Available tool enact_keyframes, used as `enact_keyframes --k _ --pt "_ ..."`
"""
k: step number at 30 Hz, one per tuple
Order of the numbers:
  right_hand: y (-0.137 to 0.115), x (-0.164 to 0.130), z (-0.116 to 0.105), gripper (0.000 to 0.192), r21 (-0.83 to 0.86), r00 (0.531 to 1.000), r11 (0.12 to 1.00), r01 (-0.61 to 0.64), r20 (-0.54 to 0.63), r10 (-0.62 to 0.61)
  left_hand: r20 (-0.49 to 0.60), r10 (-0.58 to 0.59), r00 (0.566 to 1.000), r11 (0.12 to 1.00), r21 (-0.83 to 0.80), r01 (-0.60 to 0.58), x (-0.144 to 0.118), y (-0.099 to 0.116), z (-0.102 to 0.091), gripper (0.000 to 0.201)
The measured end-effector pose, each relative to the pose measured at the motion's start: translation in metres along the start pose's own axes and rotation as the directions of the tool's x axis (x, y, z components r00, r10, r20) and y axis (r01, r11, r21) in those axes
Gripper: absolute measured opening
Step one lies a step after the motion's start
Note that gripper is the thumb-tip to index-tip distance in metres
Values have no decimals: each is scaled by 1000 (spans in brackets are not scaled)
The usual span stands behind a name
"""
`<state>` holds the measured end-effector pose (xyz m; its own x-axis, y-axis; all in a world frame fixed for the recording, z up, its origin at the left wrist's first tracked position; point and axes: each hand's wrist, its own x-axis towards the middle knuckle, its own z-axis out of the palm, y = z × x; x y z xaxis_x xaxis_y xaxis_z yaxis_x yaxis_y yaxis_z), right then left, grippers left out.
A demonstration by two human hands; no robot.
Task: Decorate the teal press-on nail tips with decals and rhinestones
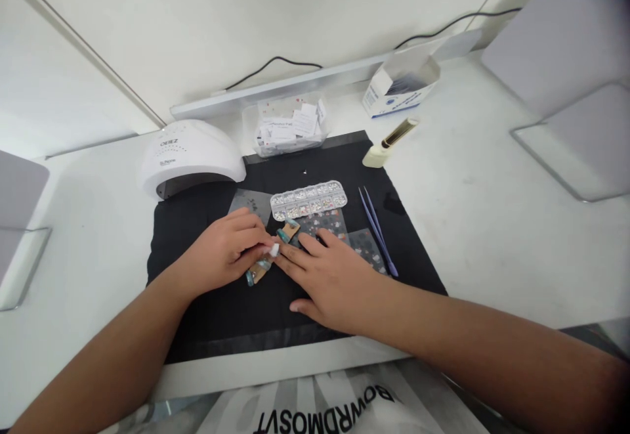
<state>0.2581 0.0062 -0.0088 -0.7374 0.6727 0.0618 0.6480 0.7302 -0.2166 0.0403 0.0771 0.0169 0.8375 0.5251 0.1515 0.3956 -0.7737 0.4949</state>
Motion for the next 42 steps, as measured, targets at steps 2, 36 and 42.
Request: enact_keyframes --k 2,36,42 --pt "0 0 1 71 1 1000 1000 3 4 -3 13 12 1000 1000 4 -12 0 2 0 13" --pt "0 -3 2 76 2 999 1000 13 33 -13 -134 -82 988 991 95 95 -17 12 -34 7" --pt "0 -14 -12 63 -42 999 999 34 18 -33 -91 -104 990 994 28 107 -29 22 -22 9"
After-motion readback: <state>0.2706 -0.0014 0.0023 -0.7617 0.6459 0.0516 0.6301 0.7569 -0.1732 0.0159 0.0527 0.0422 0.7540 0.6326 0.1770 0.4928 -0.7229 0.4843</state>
